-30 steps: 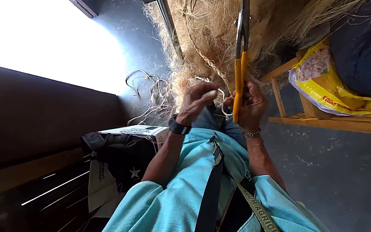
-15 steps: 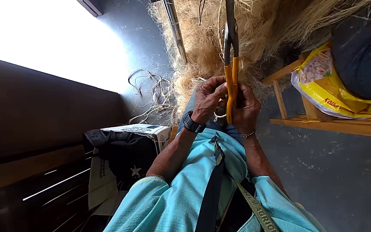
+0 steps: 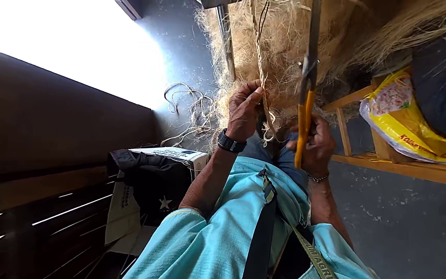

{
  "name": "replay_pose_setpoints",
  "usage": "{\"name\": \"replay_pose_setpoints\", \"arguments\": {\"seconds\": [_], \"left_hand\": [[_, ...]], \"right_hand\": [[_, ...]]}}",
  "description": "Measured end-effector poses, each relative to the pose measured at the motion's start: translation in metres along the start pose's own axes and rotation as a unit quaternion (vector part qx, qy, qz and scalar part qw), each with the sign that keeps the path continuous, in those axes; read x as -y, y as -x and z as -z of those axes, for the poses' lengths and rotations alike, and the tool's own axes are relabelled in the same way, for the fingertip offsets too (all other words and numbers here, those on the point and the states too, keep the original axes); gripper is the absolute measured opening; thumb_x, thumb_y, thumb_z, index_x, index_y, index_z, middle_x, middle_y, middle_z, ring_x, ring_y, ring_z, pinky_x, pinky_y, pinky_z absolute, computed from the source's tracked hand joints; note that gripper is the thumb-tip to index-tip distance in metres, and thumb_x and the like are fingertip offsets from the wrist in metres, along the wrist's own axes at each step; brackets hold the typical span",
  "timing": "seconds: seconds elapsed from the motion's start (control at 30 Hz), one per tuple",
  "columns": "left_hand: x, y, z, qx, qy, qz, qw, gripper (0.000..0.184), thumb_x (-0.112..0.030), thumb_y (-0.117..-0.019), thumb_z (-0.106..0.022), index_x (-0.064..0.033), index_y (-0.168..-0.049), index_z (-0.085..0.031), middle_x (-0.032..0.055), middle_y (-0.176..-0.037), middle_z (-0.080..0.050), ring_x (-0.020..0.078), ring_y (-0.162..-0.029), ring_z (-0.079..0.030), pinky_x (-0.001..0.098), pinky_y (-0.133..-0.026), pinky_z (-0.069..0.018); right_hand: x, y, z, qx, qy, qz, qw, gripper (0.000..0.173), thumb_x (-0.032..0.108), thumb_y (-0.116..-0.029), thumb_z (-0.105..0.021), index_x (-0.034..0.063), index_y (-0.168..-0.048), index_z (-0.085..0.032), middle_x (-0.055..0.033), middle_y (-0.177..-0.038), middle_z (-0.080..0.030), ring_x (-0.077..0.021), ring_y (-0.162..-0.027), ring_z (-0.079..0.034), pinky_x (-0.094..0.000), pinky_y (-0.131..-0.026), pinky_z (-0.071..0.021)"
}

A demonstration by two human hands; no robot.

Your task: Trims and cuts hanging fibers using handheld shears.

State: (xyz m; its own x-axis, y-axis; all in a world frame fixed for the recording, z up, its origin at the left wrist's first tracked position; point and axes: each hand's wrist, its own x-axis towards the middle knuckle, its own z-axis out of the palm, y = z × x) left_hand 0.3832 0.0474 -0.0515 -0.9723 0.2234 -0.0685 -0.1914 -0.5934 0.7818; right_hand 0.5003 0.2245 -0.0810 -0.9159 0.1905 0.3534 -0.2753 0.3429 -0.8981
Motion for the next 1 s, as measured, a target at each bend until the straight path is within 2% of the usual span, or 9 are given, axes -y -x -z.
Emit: {"name": "replay_pose_setpoints", "arguments": {"seconds": [0.07, 0.2, 0.27, 0.37, 0.47, 0.67, 0.8, 1.0], "left_hand": [[-0.005, -0.004, 0.001, -0.013, 0.028, 0.006, 1.000, 0.016, -0.003, -0.1013, -0.049, -0.0039, -0.112, -0.060, 0.0055, -0.087, -0.066, 0.0126, -0.071, -0.064, 0.0284, -0.066, -0.0581], [-0.009, -0.010, -0.001, -0.039, 0.071, 0.016, 0.997, 0.015, -0.001, -0.1015, -0.049, -0.0050, -0.113, -0.059, 0.0065, -0.089, -0.065, 0.0125, -0.067, -0.064, 0.0280, -0.063, -0.0586], [-0.008, -0.012, -0.002, -0.043, 0.077, 0.016, 0.996, 0.015, -0.001, -0.1018, -0.049, -0.0051, -0.114, -0.058, 0.0071, -0.089, -0.066, 0.0134, -0.069, -0.065, 0.0294, -0.065, -0.0586], [-0.006, -0.012, 0.000, -0.038, 0.081, 0.012, 0.996, 0.016, -0.001, -0.1022, -0.050, -0.0046, -0.115, -0.058, 0.0085, -0.094, -0.069, 0.0147, -0.079, -0.070, 0.0319, -0.071, -0.0613], [-0.007, -0.013, 0.007, -0.042, 0.077, 0.010, 0.996, 0.014, -0.001, -0.1019, -0.051, -0.0042, -0.113, -0.060, 0.0082, -0.093, -0.069, 0.0145, -0.078, -0.069, 0.0313, -0.070, -0.0610], [-0.008, -0.017, 0.010, -0.074, 0.056, 0.011, 0.996, 0.013, 0.000, -0.1019, -0.050, -0.0045, -0.110, -0.060, 0.0077, -0.091, -0.068, 0.0142, -0.077, -0.068, 0.0308, -0.069, -0.0601], [-0.004, -0.017, 0.013, -0.080, 0.051, 0.016, 0.995, 0.012, 0.000, -0.1007, -0.053, -0.0031, -0.110, -0.060, 0.0100, -0.092, -0.069, 0.0160, -0.077, -0.069, 0.0318, -0.068, -0.0606], [-0.003, -0.017, 0.014, -0.097, 0.050, 0.010, 0.994, 0.015, 0.002, -0.0998, -0.053, -0.0021, -0.112, -0.061, 0.0102, -0.094, -0.070, 0.0158, -0.079, -0.070, 0.0316, -0.069, -0.0610]], "right_hand": [[-0.003, 0.012, 0.012, 0.013, 0.047, -0.010, 0.999, 0.090, 0.058, -0.0804, -0.079, -0.0041, -0.139, -0.048, -0.0105, -0.111, -0.072, -0.0163, -0.097, -0.070, -0.0360, -0.081, -0.0605], [-0.006, 0.041, 0.015, 0.037, 0.079, -0.033, 0.996, 0.084, 0.049, -0.0786, -0.082, -0.0117, -0.130, -0.054, -0.0101, -0.102, -0.071, -0.0095, -0.092, -0.068, -0.0274, -0.084, -0.0586], [-0.007, 0.054, 0.011, 0.046, 0.095, -0.057, 0.993, 0.082, 0.046, -0.0767, -0.083, -0.0121, -0.128, -0.057, -0.0088, -0.100, -0.071, -0.0070, -0.090, -0.066, -0.0240, -0.083, -0.0571], [-0.011, 0.068, 0.003, 0.053, 0.115, -0.070, 0.990, 0.081, 0.042, -0.0751, -0.083, -0.0134, -0.128, -0.057, -0.0097, -0.098, -0.070, -0.0071, -0.088, -0.066, -0.0226, -0.082, -0.0565], [-0.011, 0.072, 0.001, 0.053, 0.126, -0.074, 0.988, 0.082, 0.044, -0.0750, -0.082, -0.0141, -0.128, -0.057, -0.0097, -0.098, -0.070, -0.0062, -0.088, -0.065, -0.0209, -0.083, -0.0555], [-0.012, 0.071, 0.004, 0.057, 0.151, -0.076, 0.984, 0.080, 0.042, -0.0746, -0.082, -0.0130, -0.128, -0.058, -0.0116, -0.098, -0.071, -0.0093, -0.087, -0.066, -0.0236, -0.082, -0.0565], [-0.013, 0.068, 0.003, 0.063, 0.147, -0.077, 0.984, 0.081, 0.043, -0.0749, -0.083, -0.0118, -0.129, -0.058, -0.0105, -0.097, -0.071, -0.0090, -0.086, -0.066, -0.0239, -0.081, -0.0568], [-0.011, 0.063, 0.002, 0.067, 0.120, -0.088, 0.987, 0.073, 0.034, -0.0762, -0.083, -0.0123, -0.128, -0.060, -0.0107, -0.096, -0.071, -0.0066, -0.083, -0.066, -0.0211, -0.078, -0.0567]]}}
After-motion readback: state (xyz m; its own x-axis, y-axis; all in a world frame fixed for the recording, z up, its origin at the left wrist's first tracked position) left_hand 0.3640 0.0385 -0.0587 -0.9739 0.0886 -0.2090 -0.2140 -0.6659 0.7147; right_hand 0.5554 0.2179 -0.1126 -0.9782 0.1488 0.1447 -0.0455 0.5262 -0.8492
